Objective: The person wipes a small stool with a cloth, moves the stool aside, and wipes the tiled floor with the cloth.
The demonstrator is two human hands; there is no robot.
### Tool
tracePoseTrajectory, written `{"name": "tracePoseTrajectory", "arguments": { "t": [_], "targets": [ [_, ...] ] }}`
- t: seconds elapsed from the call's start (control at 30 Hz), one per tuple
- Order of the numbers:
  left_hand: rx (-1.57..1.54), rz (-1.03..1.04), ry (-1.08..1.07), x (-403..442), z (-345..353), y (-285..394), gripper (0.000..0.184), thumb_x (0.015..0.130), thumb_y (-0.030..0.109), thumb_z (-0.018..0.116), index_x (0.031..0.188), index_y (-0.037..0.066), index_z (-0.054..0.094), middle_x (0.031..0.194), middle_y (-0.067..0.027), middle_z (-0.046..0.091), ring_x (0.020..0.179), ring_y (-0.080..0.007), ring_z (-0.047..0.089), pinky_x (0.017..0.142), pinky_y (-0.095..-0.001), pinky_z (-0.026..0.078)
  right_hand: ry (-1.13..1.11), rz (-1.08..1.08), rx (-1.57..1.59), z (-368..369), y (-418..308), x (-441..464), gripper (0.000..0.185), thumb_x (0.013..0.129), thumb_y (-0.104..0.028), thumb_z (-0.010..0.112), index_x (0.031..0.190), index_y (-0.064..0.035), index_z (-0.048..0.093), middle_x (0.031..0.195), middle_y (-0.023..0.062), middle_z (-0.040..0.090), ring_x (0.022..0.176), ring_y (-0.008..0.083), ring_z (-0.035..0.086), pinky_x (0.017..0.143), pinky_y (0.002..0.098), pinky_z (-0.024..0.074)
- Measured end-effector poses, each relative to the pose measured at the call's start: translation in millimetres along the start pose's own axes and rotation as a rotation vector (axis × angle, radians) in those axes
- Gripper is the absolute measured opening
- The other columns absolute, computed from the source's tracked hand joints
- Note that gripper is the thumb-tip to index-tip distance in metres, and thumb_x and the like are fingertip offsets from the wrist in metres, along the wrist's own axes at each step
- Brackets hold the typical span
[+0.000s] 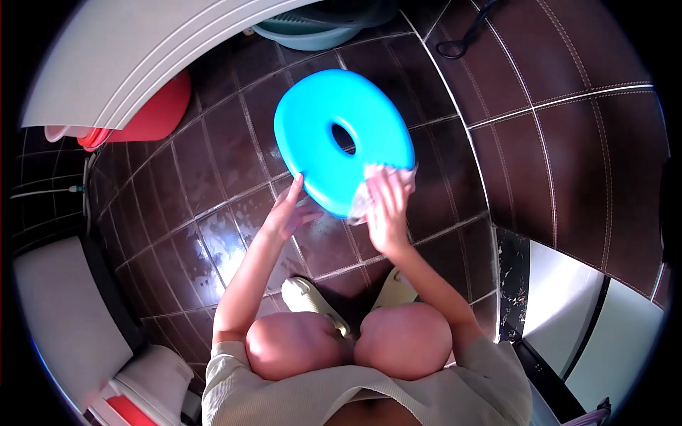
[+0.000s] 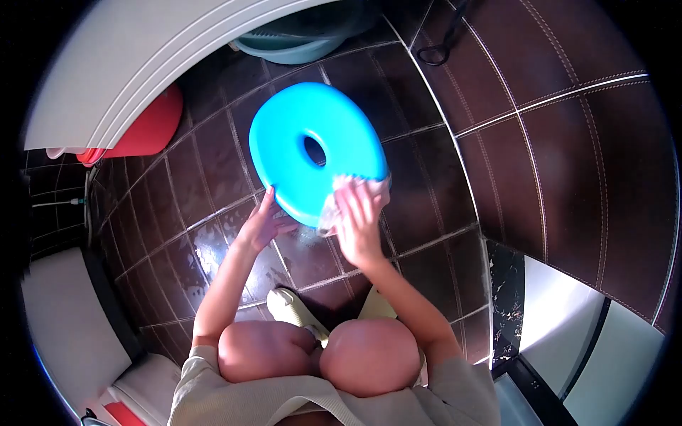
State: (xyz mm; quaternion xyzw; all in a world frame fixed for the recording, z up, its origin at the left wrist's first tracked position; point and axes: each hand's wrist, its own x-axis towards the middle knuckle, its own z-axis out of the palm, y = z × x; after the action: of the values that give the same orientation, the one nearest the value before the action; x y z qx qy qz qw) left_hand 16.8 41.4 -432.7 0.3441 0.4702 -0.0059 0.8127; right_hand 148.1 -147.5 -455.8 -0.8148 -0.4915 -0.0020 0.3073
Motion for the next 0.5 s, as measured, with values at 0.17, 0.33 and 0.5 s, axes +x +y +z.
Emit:
{"name": "tracePoseTrajectory", "arguments": {
  "t": [0.17,0.33,0.5],
  "targets": [
    [0.060,-0.096,-0.014,12.9,-20.3,-1.6,0.099,0.077,0.067,0.060,0.148,0.011,0.021,0.149,-0.0248,0.021,0.128,-0.0527,0.031,0.096,-0.0583,0.038,0.033,-0.176,-0.024,10.1,-38.7,12.0,0.041,0.079,-0.016,0.063,0.119,-0.0061,0.060,0.127,0.0063,0.057,0.122,0.0233,0.049,0.108,0.0436,0.0274],
    [0.128,-0.085,-0.016,5.3,-15.9,7.2,0.105,0.072,0.071,0.062,0.148,0.010,0.022,0.149,-0.0240,0.023,0.130,-0.0543,0.025,0.099,-0.0613,0.032,0.278,0.291,1.082,-13.5,-5.2,64.9,0.018,0.082,-0.004,0.059,0.099,-0.0050,0.064,0.090,0.0057,0.060,0.074,0.0150,0.057,0.066,0.0285,0.0453],
    [0.098,0.018,0.102,17.8,-24.3,-4.5,0.089,0.078,0.074,0.049,0.135,0.005,0.044,0.134,-0.0124,0.041,0.127,-0.0270,0.030,0.108,-0.0488,0.020,0.271,0.623,0.961,-40.8,73.6,109.3,0.026,0.095,-0.021,0.050,0.105,-0.0023,0.063,0.091,0.0052,0.064,0.071,0.0097,0.058,0.060,0.0223,0.0477]
  ]
}}
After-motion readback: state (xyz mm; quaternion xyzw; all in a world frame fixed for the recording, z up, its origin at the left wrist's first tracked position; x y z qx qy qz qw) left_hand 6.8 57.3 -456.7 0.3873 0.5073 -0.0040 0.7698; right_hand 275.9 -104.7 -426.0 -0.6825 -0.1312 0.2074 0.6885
